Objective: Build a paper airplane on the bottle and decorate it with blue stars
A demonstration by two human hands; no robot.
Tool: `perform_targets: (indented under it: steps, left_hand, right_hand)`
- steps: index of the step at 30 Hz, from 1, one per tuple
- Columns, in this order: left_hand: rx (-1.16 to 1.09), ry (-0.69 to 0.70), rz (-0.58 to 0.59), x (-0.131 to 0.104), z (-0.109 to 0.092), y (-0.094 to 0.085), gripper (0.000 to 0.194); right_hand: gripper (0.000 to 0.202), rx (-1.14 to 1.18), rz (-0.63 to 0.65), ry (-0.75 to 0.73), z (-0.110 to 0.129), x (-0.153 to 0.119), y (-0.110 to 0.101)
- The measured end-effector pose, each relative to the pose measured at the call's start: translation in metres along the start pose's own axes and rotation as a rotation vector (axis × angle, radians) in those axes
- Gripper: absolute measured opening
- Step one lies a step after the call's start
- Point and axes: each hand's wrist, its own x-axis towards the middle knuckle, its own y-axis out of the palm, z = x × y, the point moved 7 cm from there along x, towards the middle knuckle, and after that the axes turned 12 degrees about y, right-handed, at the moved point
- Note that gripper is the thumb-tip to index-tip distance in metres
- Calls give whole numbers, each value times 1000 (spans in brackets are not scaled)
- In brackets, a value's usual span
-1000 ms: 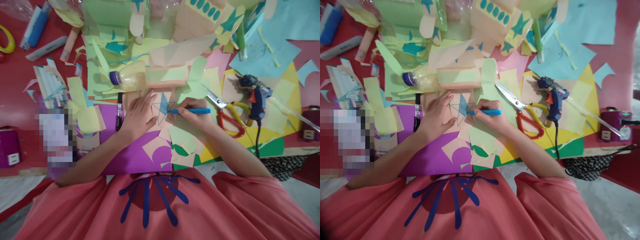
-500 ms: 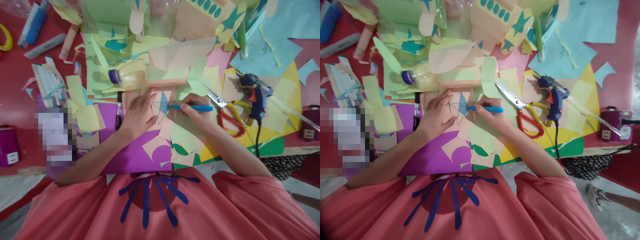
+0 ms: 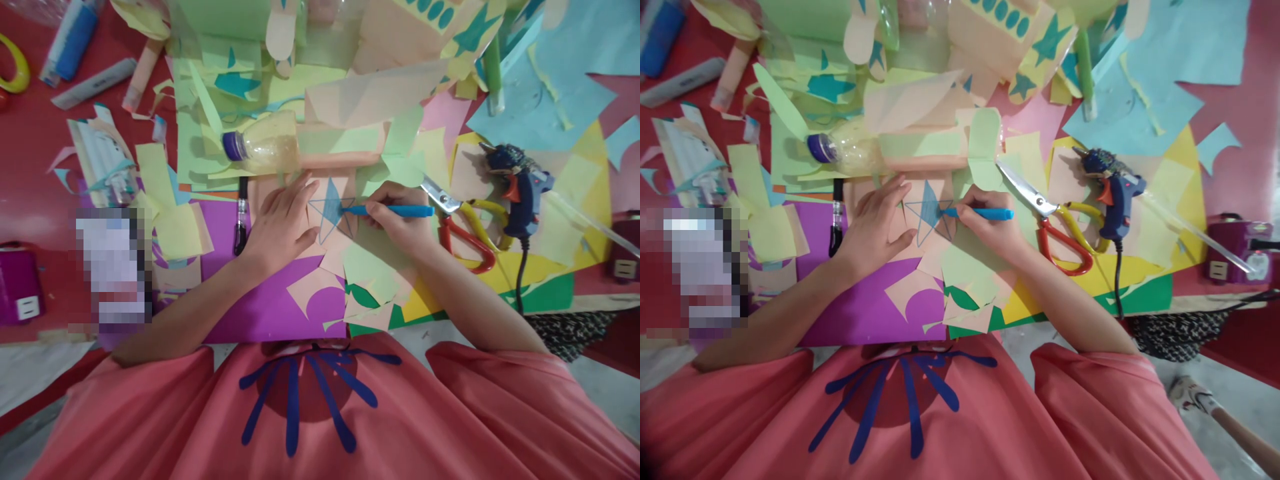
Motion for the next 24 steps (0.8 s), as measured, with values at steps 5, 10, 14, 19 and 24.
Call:
perform_targets:
  steps: [5, 10, 14, 19, 24]
  left_hand:
    - [-1, 18, -2, 0, 0, 0, 62]
    - [26, 24, 16, 0, 0, 2, 64]
    - [28, 44, 16, 0, 1, 3, 62]
    - [1, 47, 6, -1, 3, 3, 60]
    - [-22, -2, -5, 4, 7, 2, 62]
  right_hand:
    - [20, 39, 12, 7, -6, 2, -2]
    - [30, 186, 41, -6, -12, 7, -3]
    - [47, 240, 65, -12, -13, 10, -2]
    - [47, 327, 104, -25, -13, 11, 0]
    - [44, 363, 118, -43, -12, 16, 2]
